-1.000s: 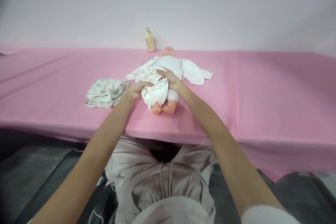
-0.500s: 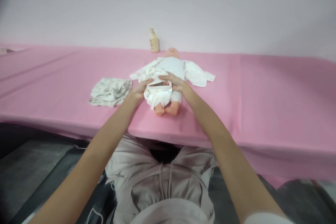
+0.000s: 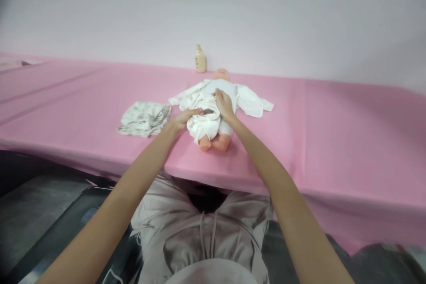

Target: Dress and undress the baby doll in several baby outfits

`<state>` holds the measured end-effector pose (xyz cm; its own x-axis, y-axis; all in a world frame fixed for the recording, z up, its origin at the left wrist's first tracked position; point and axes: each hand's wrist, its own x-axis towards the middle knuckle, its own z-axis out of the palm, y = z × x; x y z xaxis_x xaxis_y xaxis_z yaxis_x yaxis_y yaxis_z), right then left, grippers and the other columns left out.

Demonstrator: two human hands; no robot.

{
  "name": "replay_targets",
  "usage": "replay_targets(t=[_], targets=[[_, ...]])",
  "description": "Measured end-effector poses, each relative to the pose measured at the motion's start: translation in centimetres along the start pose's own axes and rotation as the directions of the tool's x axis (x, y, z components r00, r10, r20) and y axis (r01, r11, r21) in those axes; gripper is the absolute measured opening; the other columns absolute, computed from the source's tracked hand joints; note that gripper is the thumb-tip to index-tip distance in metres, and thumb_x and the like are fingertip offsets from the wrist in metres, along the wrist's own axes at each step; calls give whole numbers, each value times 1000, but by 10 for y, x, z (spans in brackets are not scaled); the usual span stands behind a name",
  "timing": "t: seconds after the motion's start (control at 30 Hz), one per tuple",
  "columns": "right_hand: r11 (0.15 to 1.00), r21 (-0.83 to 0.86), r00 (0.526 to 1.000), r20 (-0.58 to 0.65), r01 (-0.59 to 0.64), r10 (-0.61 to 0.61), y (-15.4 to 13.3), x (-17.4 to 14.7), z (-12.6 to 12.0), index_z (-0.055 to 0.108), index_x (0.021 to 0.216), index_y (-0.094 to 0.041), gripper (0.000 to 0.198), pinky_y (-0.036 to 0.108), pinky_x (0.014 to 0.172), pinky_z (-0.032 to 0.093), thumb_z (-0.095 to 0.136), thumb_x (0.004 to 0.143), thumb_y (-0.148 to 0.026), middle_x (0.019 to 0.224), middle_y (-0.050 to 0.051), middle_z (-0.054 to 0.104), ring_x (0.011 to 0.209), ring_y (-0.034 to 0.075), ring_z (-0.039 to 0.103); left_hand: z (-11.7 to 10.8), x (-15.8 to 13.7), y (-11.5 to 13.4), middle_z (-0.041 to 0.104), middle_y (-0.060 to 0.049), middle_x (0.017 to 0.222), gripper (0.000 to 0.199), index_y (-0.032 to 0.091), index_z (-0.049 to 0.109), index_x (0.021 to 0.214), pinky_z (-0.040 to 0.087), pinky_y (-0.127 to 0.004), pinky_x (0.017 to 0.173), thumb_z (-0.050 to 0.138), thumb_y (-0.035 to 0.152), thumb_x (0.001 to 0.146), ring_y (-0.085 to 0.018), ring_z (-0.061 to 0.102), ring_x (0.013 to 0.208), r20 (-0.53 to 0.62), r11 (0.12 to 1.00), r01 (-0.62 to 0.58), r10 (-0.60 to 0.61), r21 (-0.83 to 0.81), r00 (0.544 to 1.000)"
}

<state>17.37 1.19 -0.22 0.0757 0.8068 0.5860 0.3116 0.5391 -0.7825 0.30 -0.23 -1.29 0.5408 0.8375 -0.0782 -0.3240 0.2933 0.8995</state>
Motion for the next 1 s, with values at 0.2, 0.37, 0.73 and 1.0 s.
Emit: replay_targets(t=[0.2,0.37,0.73,1.0], targets=[[719,-514,876,375,468,-303,16,-22,-41,59,100,-15,28,39,84,47,34,88,-16,98,14,65,93,26,58,0,2,0,62,-2,58,21,10,62,66,50,-22,58,80,20,67,-12,60,54,7,999,19,-18,-41,1000],[570,-501,743,575,651,-343,28,-32,-69,63,108,-12,37,42,96,46,35,83,-7,114,16,64,110,26,56,-1,2,-1,63,-3,63,19,9,62,68,49,-24,62,78,20,69,-12,60,57,56,998,4,-1,-57,998],[459,-356,562,684,814,-465,19,-45,-67,62,113,-8,46,53,99,42,52,85,-44,114,23,64,112,33,57,-5,4,-2,64,-4,66,20,11,61,66,51,-26,64,78,23,69,-14,61,62,-5,999,-27,27,-23,1000],[826,-357,895,76,436,-439,-2,-63,-45,58,103,-19,44,45,88,51,58,80,-57,97,14,66,95,29,64,20,-16,19,65,-3,69,26,15,64,74,50,-27,64,83,26,59,-17,61,68,48,820,-196,202,537,978]])
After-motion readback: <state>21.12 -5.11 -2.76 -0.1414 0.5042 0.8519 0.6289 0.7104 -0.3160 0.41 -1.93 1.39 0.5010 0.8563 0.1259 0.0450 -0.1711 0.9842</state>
